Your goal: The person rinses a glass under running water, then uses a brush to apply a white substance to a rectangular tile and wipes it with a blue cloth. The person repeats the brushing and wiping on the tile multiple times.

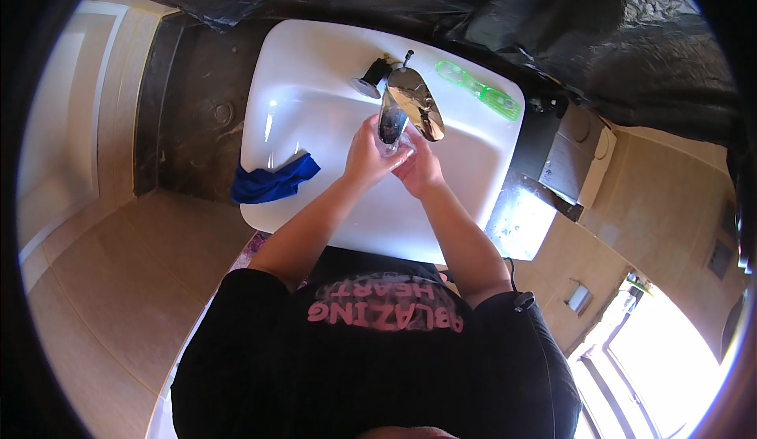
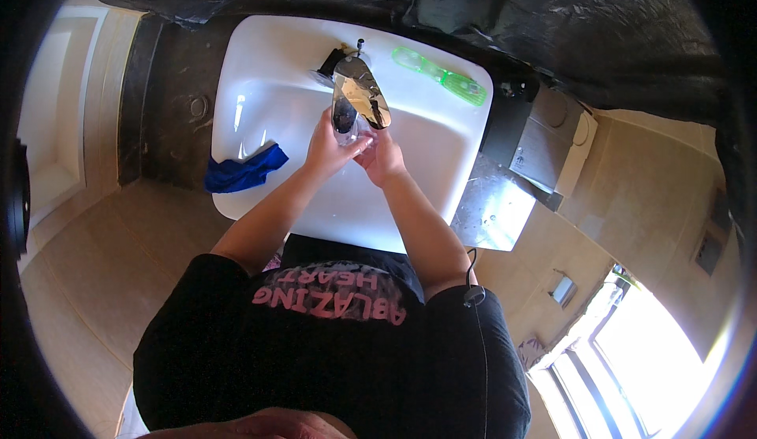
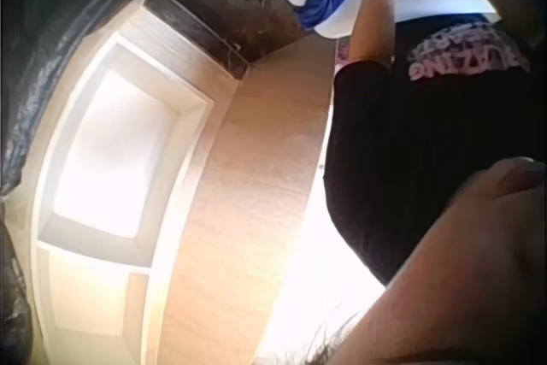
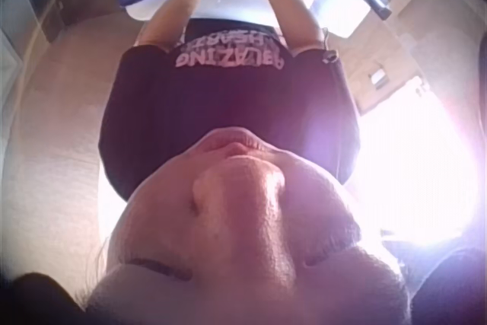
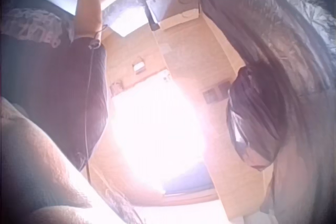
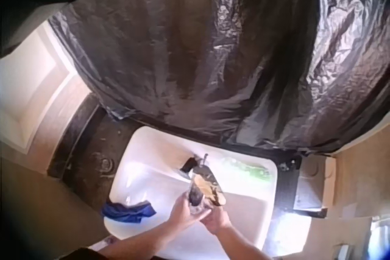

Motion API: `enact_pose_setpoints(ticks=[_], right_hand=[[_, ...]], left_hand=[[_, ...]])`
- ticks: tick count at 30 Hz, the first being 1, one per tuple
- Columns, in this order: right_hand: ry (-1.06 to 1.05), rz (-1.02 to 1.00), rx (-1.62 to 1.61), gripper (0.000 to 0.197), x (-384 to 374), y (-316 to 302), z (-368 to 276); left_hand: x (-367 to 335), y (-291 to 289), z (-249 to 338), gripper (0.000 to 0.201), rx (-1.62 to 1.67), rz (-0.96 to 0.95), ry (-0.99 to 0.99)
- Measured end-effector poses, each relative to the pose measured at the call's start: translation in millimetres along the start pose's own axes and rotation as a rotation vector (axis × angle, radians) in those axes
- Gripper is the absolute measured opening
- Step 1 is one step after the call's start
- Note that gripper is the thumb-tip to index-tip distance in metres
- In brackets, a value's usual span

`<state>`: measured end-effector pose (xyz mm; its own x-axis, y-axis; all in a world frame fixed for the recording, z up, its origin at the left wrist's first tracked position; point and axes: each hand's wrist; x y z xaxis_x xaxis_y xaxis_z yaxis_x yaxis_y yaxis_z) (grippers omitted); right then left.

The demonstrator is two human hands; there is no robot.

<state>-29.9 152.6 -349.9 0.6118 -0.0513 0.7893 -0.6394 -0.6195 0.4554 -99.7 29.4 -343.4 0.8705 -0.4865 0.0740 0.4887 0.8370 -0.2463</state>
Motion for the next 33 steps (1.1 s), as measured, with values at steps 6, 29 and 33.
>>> enact_pose_setpoints(ticks=[6,29,33], right_hand=[[0.115,-0.058,-0.145,0.049,-14.8,6.6,12.9],[0.097,0.0,0.345,0.033,-42.8,38.7,3.7],[0.208,-0.032,0.416,0.031,-6.8,51.3,-19.2]], left_hand=[[8.1,-6.3,-12.2,0.061,0.415,-0.012,-0.224],[28.8,-45.0,-25.7,0.048,0.684,0.123,-0.468],[21.7,-44.0,-22.5,0.059,0.318,0.028,-0.239]])
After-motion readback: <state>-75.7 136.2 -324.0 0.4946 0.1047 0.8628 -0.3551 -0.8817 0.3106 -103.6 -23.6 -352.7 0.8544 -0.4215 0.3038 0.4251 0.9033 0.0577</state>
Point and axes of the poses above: each hand's wrist, its own x-axis away from the middle knuckle, its own y-axis out of the palm, z = x × y, and after that the axes turned 12 degrees about x, right-handed
